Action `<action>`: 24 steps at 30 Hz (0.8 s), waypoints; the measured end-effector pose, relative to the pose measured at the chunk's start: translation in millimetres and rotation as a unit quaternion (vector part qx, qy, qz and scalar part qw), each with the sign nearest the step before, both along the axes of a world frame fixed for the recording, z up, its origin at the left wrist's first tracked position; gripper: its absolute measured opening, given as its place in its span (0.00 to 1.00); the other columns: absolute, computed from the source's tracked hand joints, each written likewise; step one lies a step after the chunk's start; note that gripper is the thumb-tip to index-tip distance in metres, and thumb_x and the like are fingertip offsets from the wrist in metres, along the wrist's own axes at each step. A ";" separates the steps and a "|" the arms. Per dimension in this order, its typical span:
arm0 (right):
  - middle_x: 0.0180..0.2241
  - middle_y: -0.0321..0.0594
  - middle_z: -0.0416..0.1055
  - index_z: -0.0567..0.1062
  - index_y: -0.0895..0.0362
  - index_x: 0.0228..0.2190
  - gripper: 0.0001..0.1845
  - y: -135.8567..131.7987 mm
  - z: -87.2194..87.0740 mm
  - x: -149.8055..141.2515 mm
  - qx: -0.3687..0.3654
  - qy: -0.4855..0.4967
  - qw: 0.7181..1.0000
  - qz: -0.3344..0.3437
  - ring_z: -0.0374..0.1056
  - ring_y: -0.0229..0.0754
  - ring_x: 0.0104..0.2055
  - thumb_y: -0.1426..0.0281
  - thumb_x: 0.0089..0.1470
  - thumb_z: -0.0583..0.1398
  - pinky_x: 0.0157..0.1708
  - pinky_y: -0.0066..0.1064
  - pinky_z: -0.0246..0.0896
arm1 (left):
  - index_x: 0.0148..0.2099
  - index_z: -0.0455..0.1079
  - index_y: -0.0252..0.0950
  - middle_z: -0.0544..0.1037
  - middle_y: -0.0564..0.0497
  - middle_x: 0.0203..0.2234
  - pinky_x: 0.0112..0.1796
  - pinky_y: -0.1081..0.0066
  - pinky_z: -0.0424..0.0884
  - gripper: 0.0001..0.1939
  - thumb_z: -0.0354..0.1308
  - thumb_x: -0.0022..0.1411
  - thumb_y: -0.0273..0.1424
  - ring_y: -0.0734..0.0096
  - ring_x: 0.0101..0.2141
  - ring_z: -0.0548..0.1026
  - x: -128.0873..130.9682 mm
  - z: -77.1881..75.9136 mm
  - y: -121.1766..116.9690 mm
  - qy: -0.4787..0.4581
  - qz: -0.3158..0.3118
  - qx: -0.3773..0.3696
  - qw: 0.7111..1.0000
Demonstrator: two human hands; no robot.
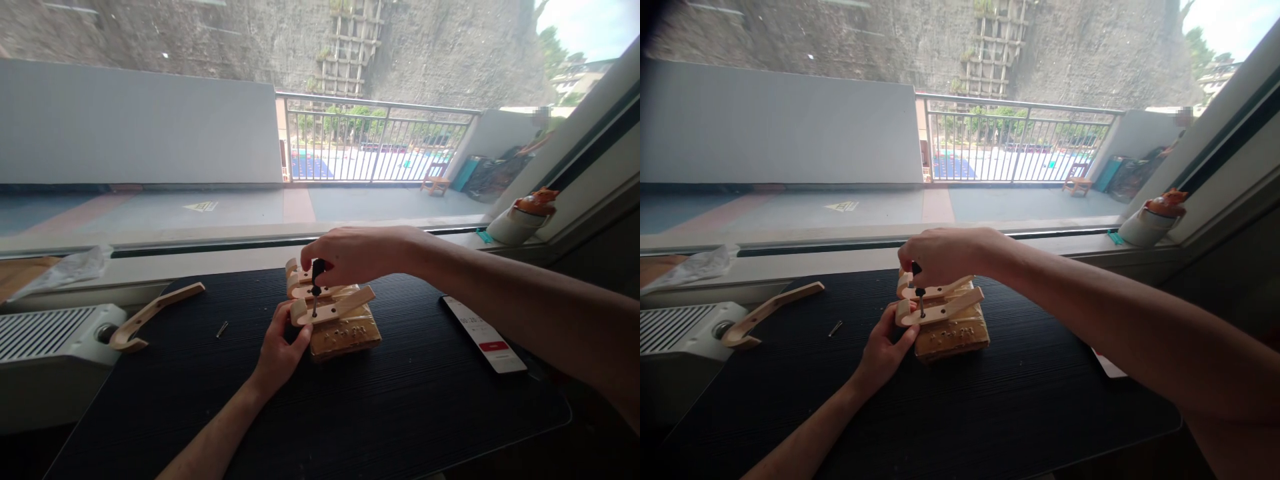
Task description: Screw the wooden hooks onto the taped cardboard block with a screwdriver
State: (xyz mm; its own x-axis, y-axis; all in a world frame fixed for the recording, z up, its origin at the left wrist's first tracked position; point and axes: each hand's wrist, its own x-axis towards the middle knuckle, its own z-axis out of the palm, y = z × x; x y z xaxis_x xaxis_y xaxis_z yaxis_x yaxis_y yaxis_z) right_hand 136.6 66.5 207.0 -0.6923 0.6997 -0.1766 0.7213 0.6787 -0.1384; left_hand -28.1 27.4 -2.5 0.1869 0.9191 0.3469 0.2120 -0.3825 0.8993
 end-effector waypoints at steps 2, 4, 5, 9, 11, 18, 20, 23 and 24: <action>0.35 0.42 0.73 0.75 0.54 0.40 0.16 -0.3 2.8 -0.1 -0.009 0.008 1.000 0.003 0.61 0.35 0.28 0.68 0.51 0.54 0.25 0.28 0.49 | 0.46 0.64 0.39 0.69 0.50 0.42 0.50 0.67 0.62 0.13 0.55 0.56 0.29 0.67 0.46 0.69 0.0 -0.6 0.5 -0.002 0.003 0.002 1.000; 0.34 0.41 0.73 0.76 0.55 0.37 0.14 0.3 3.8 -0.8 -0.016 0.010 1.000 0.014 0.60 0.33 0.27 0.69 0.51 0.53 0.25 0.28 0.48 | 0.46 0.64 0.39 0.70 0.50 0.43 0.50 0.67 0.62 0.14 0.55 0.56 0.29 0.67 0.46 0.69 0.0 -1.6 1.2 -0.002 0.003 0.002 1.000; 0.33 0.40 0.73 0.76 0.55 0.36 0.14 0.9 3.3 -1.2 -0.016 0.012 1.000 0.018 0.59 0.33 0.26 0.69 0.52 0.53 0.25 0.27 0.48 | 0.47 0.64 0.39 0.69 0.50 0.43 0.50 0.67 0.62 0.14 0.55 0.56 0.29 0.66 0.46 0.69 0.0 -2.0 1.5 -0.001 0.002 0.000 1.000; 0.30 0.39 0.72 0.77 0.57 0.35 0.15 3.9 -2.4 -2.3 0.006 0.016 1.000 0.012 0.58 0.31 0.25 0.67 0.52 0.52 0.26 0.27 0.49 | 0.46 0.63 0.39 0.69 0.50 0.43 0.50 0.67 0.62 0.14 0.55 0.56 0.29 0.67 0.46 0.68 -0.1 -2.4 1.7 0.002 0.000 -0.002 1.000; 0.28 0.39 0.72 0.77 0.58 0.35 0.16 4.5 -4.8 -2.4 0.018 0.020 1.000 0.010 0.57 0.31 0.24 0.66 0.53 0.52 0.25 0.27 0.48 | 0.46 0.63 0.39 0.69 0.50 0.43 0.50 0.67 0.62 0.14 0.54 0.57 0.29 0.67 0.46 0.68 -0.2 -2.1 1.2 0.002 -0.002 -0.003 1.000; 0.31 0.40 0.73 0.77 0.56 0.36 0.15 0.3 2.0 -0.4 0.007 0.020 1.000 0.011 0.58 0.32 0.25 0.65 0.52 0.53 0.25 0.27 0.48 | 0.46 0.64 0.39 0.69 0.50 0.43 0.51 0.66 0.61 0.14 0.55 0.56 0.29 0.66 0.46 0.68 -0.4 -0.8 0.1 -0.003 -0.002 0.002 1.000; 0.33 0.40 0.73 0.77 0.55 0.36 0.15 -0.6 3.8 0.2 -0.004 0.030 0.999 0.012 0.58 0.32 0.25 0.66 0.51 0.54 0.25 0.26 0.48 | 0.46 0.64 0.39 0.70 0.50 0.42 0.51 0.66 0.62 0.14 0.55 0.56 0.29 0.66 0.46 0.69 -0.3 -1.0 0.3 -0.002 0.001 0.002 1.000; 0.30 0.38 0.73 0.78 0.56 0.34 0.14 0.0 1.9 0.4 -0.010 0.036 0.999 0.027 0.56 0.30 0.24 0.68 0.51 0.53 0.24 0.26 0.47 | 0.46 0.64 0.39 0.70 0.50 0.43 0.50 0.67 0.62 0.14 0.55 0.56 0.29 0.66 0.46 0.69 -0.1 -2.4 1.2 -0.003 0.003 -0.002 1.000; 0.28 0.37 0.72 0.77 0.57 0.33 0.14 0.8 0.2 0.3 -0.010 0.037 0.999 0.030 0.55 0.29 0.23 0.68 0.52 0.53 0.24 0.25 0.47 | 0.46 0.64 0.39 0.70 0.50 0.43 0.50 0.67 0.62 0.14 0.55 0.56 0.29 0.66 0.46 0.69 0.0 -2.9 1.5 -0.004 0.002 -0.004 1.000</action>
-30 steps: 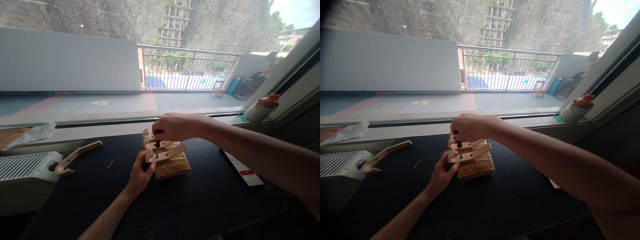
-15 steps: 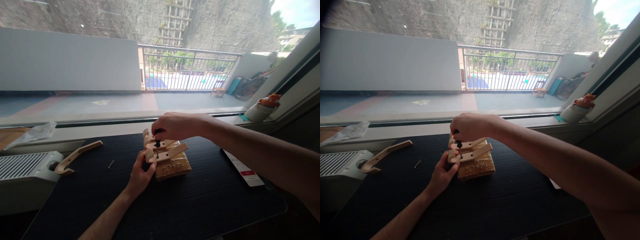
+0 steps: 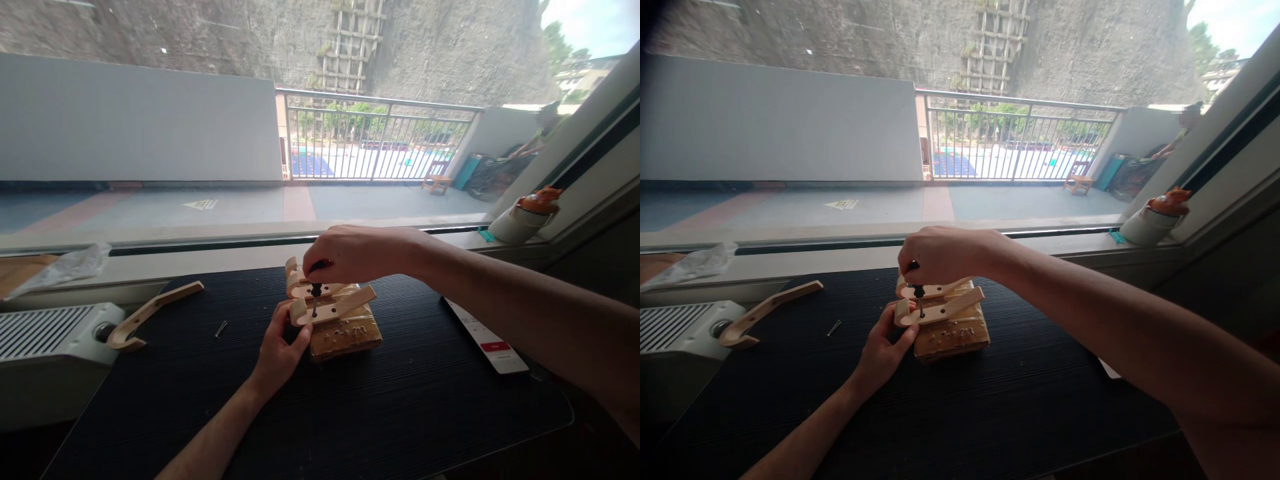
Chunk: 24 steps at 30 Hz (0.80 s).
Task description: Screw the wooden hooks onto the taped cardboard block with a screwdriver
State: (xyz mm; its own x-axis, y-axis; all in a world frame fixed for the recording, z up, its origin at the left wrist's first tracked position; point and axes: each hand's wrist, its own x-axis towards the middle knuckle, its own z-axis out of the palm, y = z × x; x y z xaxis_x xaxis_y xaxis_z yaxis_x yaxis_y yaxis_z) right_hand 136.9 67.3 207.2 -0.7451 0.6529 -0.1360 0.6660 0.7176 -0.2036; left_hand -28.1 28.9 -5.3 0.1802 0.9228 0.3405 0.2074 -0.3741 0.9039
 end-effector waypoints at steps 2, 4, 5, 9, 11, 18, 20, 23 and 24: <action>0.25 0.36 0.71 0.77 0.58 0.31 0.15 1.7 -4.2 -0.2 0.008 0.002 1.000 -0.002 0.54 0.28 0.21 0.67 0.53 0.52 0.24 0.26 0.47 | 0.46 0.64 0.39 0.69 0.49 0.44 0.50 0.67 0.63 0.14 0.55 0.56 0.29 0.66 0.47 0.69 0.2 -0.6 0.4 0.000 0.000 -0.002 1.000; 0.23 0.36 0.69 0.77 0.59 0.30 0.16 3.3 -7.9 -0.2 0.026 0.005 1.000 -0.012 0.53 0.28 0.21 0.65 0.53 0.52 0.23 0.26 0.46 | 0.46 0.64 0.39 0.69 0.49 0.44 0.50 0.67 0.62 0.14 0.55 0.56 0.29 0.65 0.47 0.68 0.6 -0.2 0.4 0.002 0.002 0.000 1.000; 0.22 0.36 0.69 0.77 0.59 0.29 0.17 3.8 -9.1 0.0 0.033 0.005 0.999 -0.016 0.52 0.29 0.20 0.64 0.54 0.51 0.23 0.27 0.46 | 0.46 0.64 0.39 0.69 0.49 0.44 0.50 0.66 0.62 0.14 0.55 0.56 0.29 0.65 0.47 0.68 0.8 0.3 0.3 0.003 0.002 0.001 1.000; 0.26 0.37 0.70 0.77 0.57 0.32 0.17 4.6 -7.1 1.6 0.027 -0.003 1.000 -0.015 0.55 0.31 0.23 0.63 0.54 0.51 0.24 0.28 0.47 | 0.46 0.64 0.39 0.70 0.50 0.43 0.50 0.66 0.62 0.13 0.55 0.56 0.29 0.66 0.46 0.69 1.0 2.3 -0.2 0.006 0.002 0.002 1.000; 0.31 0.38 0.72 0.76 0.54 0.37 0.15 4.3 -3.1 2.4 0.013 -0.009 1.000 -0.013 0.58 0.32 0.25 0.64 0.52 0.54 0.25 0.28 0.48 | 0.46 0.64 0.39 0.70 0.50 0.43 0.50 0.67 0.62 0.13 0.55 0.56 0.29 0.66 0.46 0.69 0.7 2.3 -0.4 0.006 0.003 0.005 1.000; 0.28 0.38 0.72 0.77 0.57 0.34 0.14 2.7 0.7 0.1 0.007 -0.025 1.000 -0.004 0.56 0.30 0.23 0.67 0.51 0.53 0.25 0.26 0.47 | 0.46 0.64 0.39 0.69 0.50 0.42 0.50 0.66 0.62 0.13 0.55 0.57 0.28 0.67 0.46 0.69 0.2 2.1 0.1 0.011 -0.001 0.014 1.000; 0.26 0.38 0.71 0.77 0.58 0.33 0.15 2.4 -2.4 -0.7 0.020 -0.024 0.999 -0.008 0.55 0.30 0.23 0.66 0.52 0.52 0.25 0.27 0.47 | 0.45 0.64 0.39 0.69 0.50 0.42 0.50 0.66 0.63 0.13 0.55 0.57 0.28 0.66 0.45 0.69 0.5 2.8 0.1 0.015 0.002 0.014 1.000; 0.25 0.39 0.71 0.77 0.58 0.31 0.16 1.9 -5.5 -0.5 0.046 -0.027 0.998 -0.019 0.55 0.32 0.23 0.65 0.52 0.52 0.24 0.28 0.46 | 0.46 0.64 0.39 0.70 0.50 0.41 0.49 0.66 0.64 0.13 0.54 0.57 0.29 0.66 0.45 0.69 0.8 2.8 -0.9 0.026 0.003 0.012 1.000; 0.25 0.39 0.71 0.77 0.58 0.30 0.15 1.6 -5.5 -0.2 0.049 -0.032 0.998 -0.020 0.55 0.32 0.23 0.64 0.52 0.52 0.24 0.28 0.46 | 0.47 0.63 0.39 0.70 0.50 0.42 0.49 0.65 0.64 0.15 0.55 0.57 0.29 0.66 0.45 0.69 0.7 2.5 -1.3 0.029 0.009 0.015 0.999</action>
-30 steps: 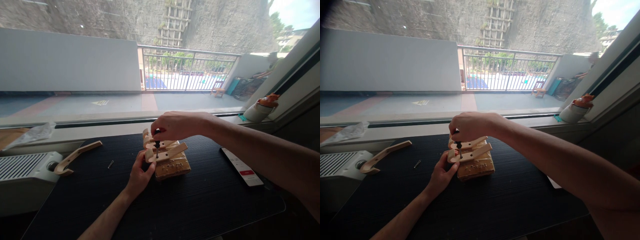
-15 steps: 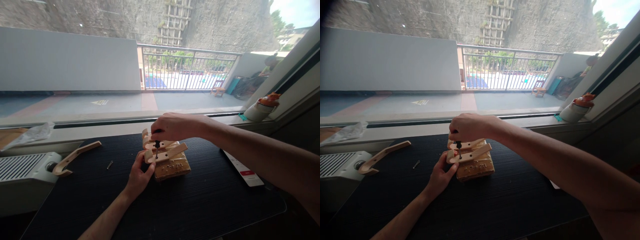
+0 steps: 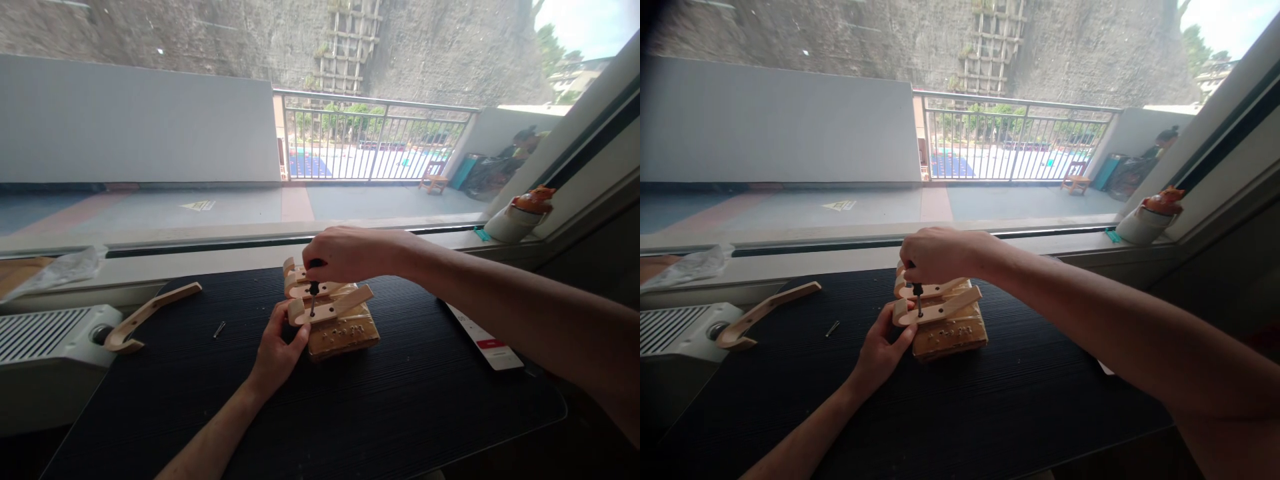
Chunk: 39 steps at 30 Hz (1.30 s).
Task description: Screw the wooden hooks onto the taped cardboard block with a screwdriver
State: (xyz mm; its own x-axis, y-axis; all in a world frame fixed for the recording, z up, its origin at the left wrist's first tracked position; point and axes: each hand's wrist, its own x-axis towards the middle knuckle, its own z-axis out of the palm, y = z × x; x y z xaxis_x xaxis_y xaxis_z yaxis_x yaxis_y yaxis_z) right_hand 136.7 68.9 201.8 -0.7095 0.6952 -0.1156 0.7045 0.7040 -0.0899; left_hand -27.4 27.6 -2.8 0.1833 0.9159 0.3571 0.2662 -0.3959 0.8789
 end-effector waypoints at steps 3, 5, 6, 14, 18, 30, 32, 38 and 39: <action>0.27 0.38 0.72 0.77 0.55 0.33 0.13 -2.4 3.4 0.5 -0.016 -0.015 1.000 0.009 0.57 0.33 0.23 0.66 0.49 0.54 0.24 0.29 0.46 | 0.53 0.59 0.40 0.69 0.49 0.44 0.47 0.64 0.66 0.23 0.58 0.55 0.29 0.67 0.44 0.70 -1.5 0.1 -0.6 0.009 0.052 0.049 0.997; 0.28 0.39 0.72 0.76 0.54 0.35 0.13 -4.6 6.9 -0.1 -0.028 -0.021 0.999 0.016 0.58 0.33 0.24 0.69 0.48 0.55 0.24 0.29 0.46 | 0.54 0.57 0.39 0.68 0.48 0.44 0.47 0.63 0.66 0.26 0.60 0.53 0.28 0.67 0.42 0.70 -3.7 1.3 -0.2 0.020 0.091 0.119 0.989; 0.28 0.39 0.72 0.77 0.55 0.34 0.13 -5.5 8.3 -0.6 -0.030 -0.026 0.999 0.017 0.58 0.34 0.24 0.71 0.48 0.54 0.24 0.29 0.46 | 0.53 0.58 0.39 0.68 0.48 0.43 0.47 0.62 0.66 0.26 0.60 0.52 0.27 0.66 0.42 0.69 -5.0 2.1 0.2 0.029 0.100 0.157 0.982; 0.26 0.38 0.71 0.76 0.57 0.32 0.13 -4.1 2.3 -1.1 -0.016 -0.026 1.000 -0.004 0.57 0.33 0.23 0.68 0.51 0.52 0.23 0.28 0.49 | 0.48 0.63 0.40 0.70 0.48 0.41 0.46 0.59 0.65 0.19 0.59 0.54 0.23 0.63 0.43 0.69 -9.6 2.3 2.2 0.095 0.102 0.263 0.955; 0.29 0.40 0.72 0.76 0.56 0.36 0.14 -3.4 1.4 -1.7 0.000 -0.035 0.999 -0.002 0.59 0.35 0.25 0.67 0.51 0.53 0.24 0.30 0.48 | 0.49 0.63 0.40 0.71 0.47 0.41 0.47 0.59 0.65 0.20 0.59 0.54 0.23 0.63 0.43 0.70 -9.4 1.5 2.0 0.099 0.104 0.266 0.953; 0.28 0.40 0.72 0.77 0.56 0.32 0.14 -3.9 3.7 -6.0 -0.005 -0.032 0.999 0.005 0.59 0.34 0.25 0.68 0.53 0.52 0.25 0.29 0.49 | 0.48 0.62 0.39 0.70 0.47 0.41 0.46 0.59 0.65 0.20 0.59 0.54 0.23 0.63 0.44 0.69 -8.9 1.1 1.6 0.091 0.099 0.260 0.956; 0.27 0.41 0.72 0.77 0.57 0.32 0.15 -4.3 2.6 -5.1 0.001 -0.033 0.999 -0.002 0.59 0.35 0.24 0.67 0.53 0.51 0.24 0.30 0.49 | 0.49 0.62 0.39 0.70 0.47 0.42 0.46 0.59 0.65 0.20 0.58 0.54 0.23 0.63 0.44 0.69 -8.8 1.5 1.3 0.090 0.097 0.260 0.956; 0.31 0.40 0.73 0.76 0.55 0.38 0.15 -4.4 10.1 -6.4 -0.008 -0.037 0.999 0.014 0.59 0.34 0.25 0.66 0.51 0.54 0.25 0.29 0.48 | 0.49 0.62 0.39 0.70 0.47 0.42 0.47 0.59 0.65 0.20 0.58 0.54 0.23 0.63 0.44 0.69 -8.9 1.7 1.7 0.089 0.094 0.260 0.957; 0.32 0.40 0.73 0.76 0.55 0.38 0.15 -4.4 11.7 -7.0 -0.011 -0.035 0.999 0.015 0.59 0.33 0.25 0.67 0.51 0.54 0.25 0.29 0.48 | 0.49 0.62 0.39 0.70 0.47 0.42 0.47 0.59 0.66 0.20 0.58 0.54 0.23 0.63 0.45 0.69 -8.8 1.6 1.8 0.089 0.093 0.258 0.957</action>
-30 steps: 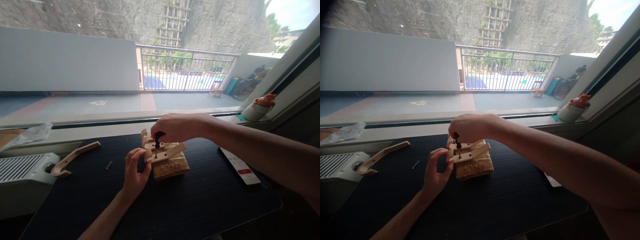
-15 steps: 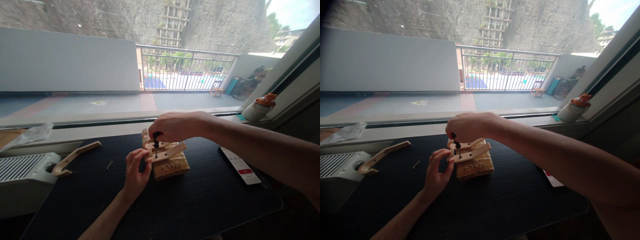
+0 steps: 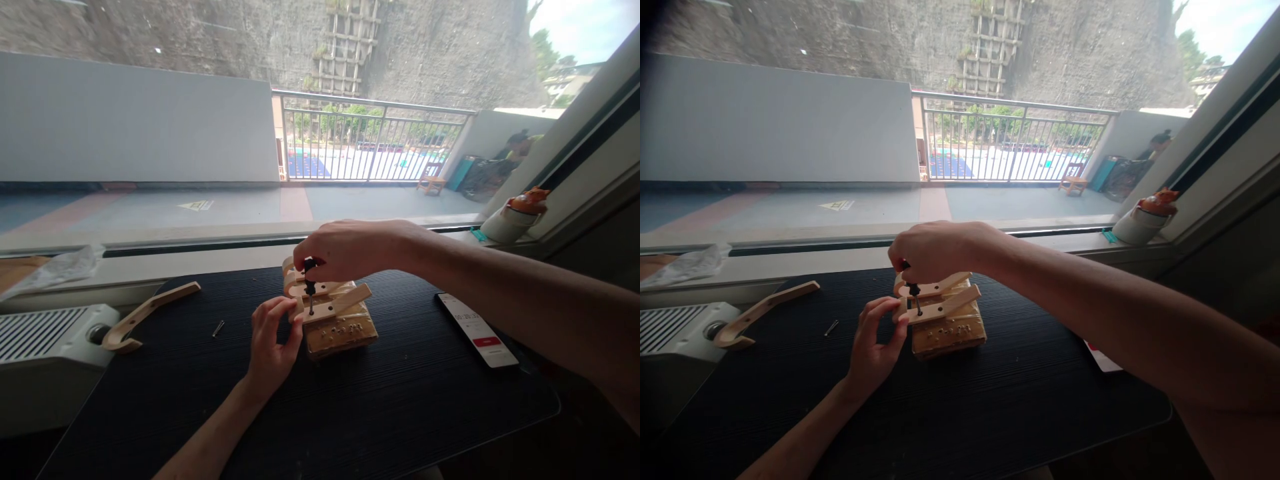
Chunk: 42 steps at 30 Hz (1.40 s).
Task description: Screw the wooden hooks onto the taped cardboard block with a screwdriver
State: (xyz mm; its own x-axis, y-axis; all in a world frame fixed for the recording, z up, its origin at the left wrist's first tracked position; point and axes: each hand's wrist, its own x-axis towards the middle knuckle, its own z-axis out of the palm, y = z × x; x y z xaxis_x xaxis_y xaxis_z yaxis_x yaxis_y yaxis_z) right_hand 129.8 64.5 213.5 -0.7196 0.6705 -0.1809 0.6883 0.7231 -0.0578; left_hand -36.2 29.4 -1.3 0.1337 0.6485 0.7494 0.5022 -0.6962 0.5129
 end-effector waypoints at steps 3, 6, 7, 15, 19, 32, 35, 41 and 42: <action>0.28 0.39 0.72 0.77 0.56 0.33 0.13 0.0 1.6 -1.2 0.001 -0.005 1.000 0.011 0.57 0.32 0.23 0.69 0.51 0.53 0.24 0.28 0.48 | 0.49 0.62 0.40 0.70 0.47 0.42 0.47 0.59 0.66 0.19 0.58 0.55 0.24 0.63 0.45 0.69 0.2 -0.2 0.0 -0.004 -0.001 -0.006 1.000; 0.27 0.38 0.72 0.77 0.56 0.31 0.14 0.5 -2.3 -2.0 0.010 0.006 1.000 0.022 0.56 0.32 0.23 0.69 0.52 0.52 0.25 0.28 0.48 | 0.49 0.62 0.40 0.70 0.47 0.42 0.47 0.59 0.66 0.19 0.57 0.55 0.24 0.63 0.44 0.70 0.6 -0.3 -0.3 -0.009 -0.002 -0.008 1.000; 0.27 0.39 0.72 0.77 0.57 0.32 0.14 0.7 -4.4 -2.3 0.013 0.010 1.000 0.019 0.56 0.33 0.23 0.68 0.53 0.51 0.25 0.28 0.48 | 0.49 0.62 0.40 0.70 0.47 0.42 0.47 0.59 0.66 0.19 0.57 0.55 0.25 0.63 0.44 0.70 0.8 -0.4 -0.4 -0.011 -0.002 -0.009 1.000; 0.26 0.42 0.71 0.77 0.60 0.31 0.19 -0.5 -8.9 -2.8 0.041 0.003 0.999 -0.009 0.54 0.33 0.23 0.62 0.55 0.50 0.24 0.29 0.45 | 0.49 0.62 0.40 0.70 0.47 0.42 0.47 0.59 0.66 0.18 0.57 0.56 0.25 0.64 0.44 0.70 1.0 -0.8 -0.8 -0.014 -0.005 -0.015 1.000; 0.28 0.37 0.72 0.76 0.54 0.34 0.13 -2.7 -2.1 -2.1 0.009 0.002 1.000 0.007 0.57 0.33 0.24 0.66 0.52 0.53 0.24 0.29 0.46 | 0.49 0.62 0.39 0.70 0.46 0.42 0.47 0.59 0.66 0.19 0.57 0.55 0.24 0.63 0.45 0.69 0.4 -0.6 -0.5 -0.012 -0.008 -0.015 1.000; 0.27 0.41 0.72 0.77 0.58 0.31 0.16 -1.1 -10.2 1.6 0.001 -0.005 1.000 -0.006 0.56 0.34 0.24 0.66 0.54 0.51 0.25 0.30 0.48 | 0.49 0.62 0.40 0.69 0.46 0.42 0.47 0.58 0.66 0.18 0.57 0.56 0.25 0.63 0.45 0.69 1.4 -0.9 -0.9 -0.021 -0.013 -0.024 0.999; 0.30 0.41 0.73 0.77 0.57 0.36 0.14 -1.1 -5.3 0.8 -0.006 -0.007 1.000 -0.013 0.59 0.34 0.25 0.66 0.52 0.54 0.25 0.30 0.49 | 0.49 0.62 0.40 0.70 0.46 0.42 0.47 0.58 0.66 0.18 0.56 0.56 0.26 0.63 0.45 0.70 1.0 -1.1 -0.6 -0.019 -0.013 -0.020 1.000; 0.28 0.40 0.72 0.77 0.56 0.34 0.14 -0.6 -0.3 1.2 -0.018 -0.020 1.000 0.005 0.58 0.34 0.25 0.71 0.51 0.53 0.25 0.29 0.49 | 0.49 0.62 0.40 0.70 0.46 0.42 0.47 0.58 0.67 0.18 0.57 0.56 0.25 0.63 0.45 0.70 0.7 -1.7 -0.5 -0.021 -0.013 -0.019 0.999; 0.27 0.39 0.72 0.77 0.56 0.34 0.14 0.2 -1.5 1.8 -0.014 -0.019 1.000 0.005 0.58 0.34 0.24 0.71 0.51 0.53 0.25 0.29 0.49 | 0.49 0.62 0.40 0.69 0.46 0.43 0.47 0.58 0.67 0.18 0.57 0.56 0.25 0.63 0.45 0.69 0.8 -1.6 -0.6 -0.022 -0.013 -0.022 0.999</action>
State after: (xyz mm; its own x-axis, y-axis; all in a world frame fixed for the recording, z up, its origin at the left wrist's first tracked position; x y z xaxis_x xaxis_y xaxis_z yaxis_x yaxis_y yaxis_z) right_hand 131.5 64.7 212.0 -0.7185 0.6573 -0.2275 0.6829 0.7287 -0.0514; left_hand -35.4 28.8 -2.9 0.1180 0.6771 0.7264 0.4599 -0.6856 0.5644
